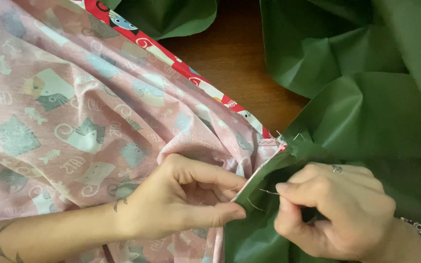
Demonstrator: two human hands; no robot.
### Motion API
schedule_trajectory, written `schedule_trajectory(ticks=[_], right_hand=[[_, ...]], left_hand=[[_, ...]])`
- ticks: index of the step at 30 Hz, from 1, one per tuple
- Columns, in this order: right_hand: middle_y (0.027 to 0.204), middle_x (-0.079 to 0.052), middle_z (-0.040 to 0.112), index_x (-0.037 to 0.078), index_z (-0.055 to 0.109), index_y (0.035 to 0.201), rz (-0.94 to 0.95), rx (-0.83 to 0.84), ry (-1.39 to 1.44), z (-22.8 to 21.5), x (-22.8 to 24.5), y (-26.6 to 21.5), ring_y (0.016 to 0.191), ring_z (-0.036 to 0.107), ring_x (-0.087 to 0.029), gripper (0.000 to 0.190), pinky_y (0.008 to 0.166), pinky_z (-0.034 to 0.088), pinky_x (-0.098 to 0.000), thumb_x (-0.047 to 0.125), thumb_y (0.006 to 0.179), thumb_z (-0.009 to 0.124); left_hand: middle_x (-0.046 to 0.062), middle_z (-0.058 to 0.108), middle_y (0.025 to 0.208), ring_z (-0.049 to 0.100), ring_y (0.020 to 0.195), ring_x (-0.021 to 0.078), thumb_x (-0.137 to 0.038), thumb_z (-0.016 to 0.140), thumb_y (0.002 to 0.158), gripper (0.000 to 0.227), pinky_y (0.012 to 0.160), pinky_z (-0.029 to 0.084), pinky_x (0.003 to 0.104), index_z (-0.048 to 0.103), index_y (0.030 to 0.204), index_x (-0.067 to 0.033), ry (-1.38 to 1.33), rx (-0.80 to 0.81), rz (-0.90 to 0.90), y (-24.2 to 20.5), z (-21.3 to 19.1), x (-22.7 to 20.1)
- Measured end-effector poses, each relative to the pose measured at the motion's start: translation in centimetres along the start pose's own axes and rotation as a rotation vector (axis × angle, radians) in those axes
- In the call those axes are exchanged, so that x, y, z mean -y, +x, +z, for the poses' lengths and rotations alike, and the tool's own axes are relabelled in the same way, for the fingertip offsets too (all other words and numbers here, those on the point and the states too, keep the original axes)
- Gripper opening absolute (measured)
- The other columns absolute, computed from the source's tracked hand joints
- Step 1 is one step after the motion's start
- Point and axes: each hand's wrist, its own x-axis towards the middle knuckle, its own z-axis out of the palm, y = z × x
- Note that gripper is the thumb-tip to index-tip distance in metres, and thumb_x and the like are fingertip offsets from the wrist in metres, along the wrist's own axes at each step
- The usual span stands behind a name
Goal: Aligning the edges of two different fabrics and securing them together with straight pins in preparation for sewing.
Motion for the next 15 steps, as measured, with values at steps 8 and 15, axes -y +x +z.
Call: schedule_trajectory(ticks=[8, 15], right_hand=[[0.064, 0.003, 0.058, 0.007, 0.063, 0.081, -0.116, 0.016, -0.060, 0.13, -0.07, 0.50, 0.048, 0.052, -0.011, 0.009, 0.046, 0.043, -0.0239, 0.010, 0.088, 0.058], [0.066, 0.003, 0.060, 0.007, 0.063, 0.085, -0.140, 0.028, -0.089, 0.17, -0.05, 0.60, 0.050, 0.053, -0.011, 0.006, 0.047, 0.044, -0.0251, 0.008, 0.088, 0.058]], left_hand=[[0.010, 0.075, 0.100, 0.065, 0.086, 0.0075, -0.004, 0.071, 0.090, 0.029, 0.074, 0.058, 0.021, 0.071, 0.116, 0.0069, 0.044, -0.005, -0.014, -0.02, -0.06, -0.39], [0.011, 0.074, 0.104, 0.064, 0.091, 0.0096, -0.003, 0.069, 0.092, 0.028, 0.081, 0.059, 0.024, 0.069, 0.118, 0.0086, 0.032, 0.032, 0.025, 0.06, -0.06, -0.42]])
